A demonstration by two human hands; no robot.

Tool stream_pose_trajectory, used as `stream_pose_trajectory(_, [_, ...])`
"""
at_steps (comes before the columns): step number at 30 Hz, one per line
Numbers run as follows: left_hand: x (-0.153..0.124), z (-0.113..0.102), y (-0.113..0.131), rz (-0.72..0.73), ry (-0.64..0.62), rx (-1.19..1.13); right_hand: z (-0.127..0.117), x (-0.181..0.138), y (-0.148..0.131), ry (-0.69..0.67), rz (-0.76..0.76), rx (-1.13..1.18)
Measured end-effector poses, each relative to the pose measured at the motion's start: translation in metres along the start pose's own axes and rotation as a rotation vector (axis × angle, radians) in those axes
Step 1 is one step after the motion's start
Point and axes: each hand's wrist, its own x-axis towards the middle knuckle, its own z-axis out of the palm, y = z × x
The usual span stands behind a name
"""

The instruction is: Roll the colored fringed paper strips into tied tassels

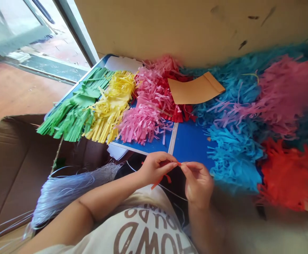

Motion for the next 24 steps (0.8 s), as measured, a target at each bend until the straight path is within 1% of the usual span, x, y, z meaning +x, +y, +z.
stream_pose_trajectory(2, [-0.002, 0.001, 0.002, 0.059, -0.004, 0.059, -0.002, -0.004, -0.002, 0.027, 0.015, -0.021])
stream_pose_trajectory(5, [-0.003, 0.001, 0.007, 0.145, -0.05, 0.161, -0.006, -0.008, -0.007, 0.016, -0.045, -0.071])
stream_pose_trajectory(7, [-0.003, -0.001, 0.01, 0.194, -0.121, 0.26, -0.009, -0.008, -0.011, -0.05, -0.116, -0.15])
stream_pose_trajectory(10, [-0.003, -0.003, 0.012, 0.2, -0.197, 0.346, -0.012, -0.006, -0.015, -0.147, -0.179, -0.24])
stream_pose_trajectory(12, [-0.004, -0.004, 0.011, 0.189, -0.223, 0.312, -0.014, -0.006, -0.014, -0.135, -0.154, -0.227])
stream_pose_trajectory(15, [-0.005, -0.003, 0.007, 0.2, -0.271, 0.226, -0.015, -0.008, -0.007, -0.1, -0.044, -0.193])
stream_pose_trajectory(17, [-0.005, -0.003, 0.004, 0.213, -0.32, 0.182, -0.016, -0.008, -0.003, -0.126, 0.017, -0.159])
stream_pose_trajectory(19, [-0.004, -0.005, 0.004, 0.229, -0.361, 0.204, -0.017, -0.007, -0.001, -0.145, 0.011, -0.147])
stream_pose_trajectory(22, [-0.002, -0.006, 0.005, 0.293, -0.316, 0.355, -0.019, -0.006, -0.007, -0.122, -0.085, -0.25])
stream_pose_trajectory(24, [-0.001, -0.005, 0.006, 0.326, -0.276, 0.369, -0.019, -0.006, -0.013, -0.152, -0.121, -0.326])
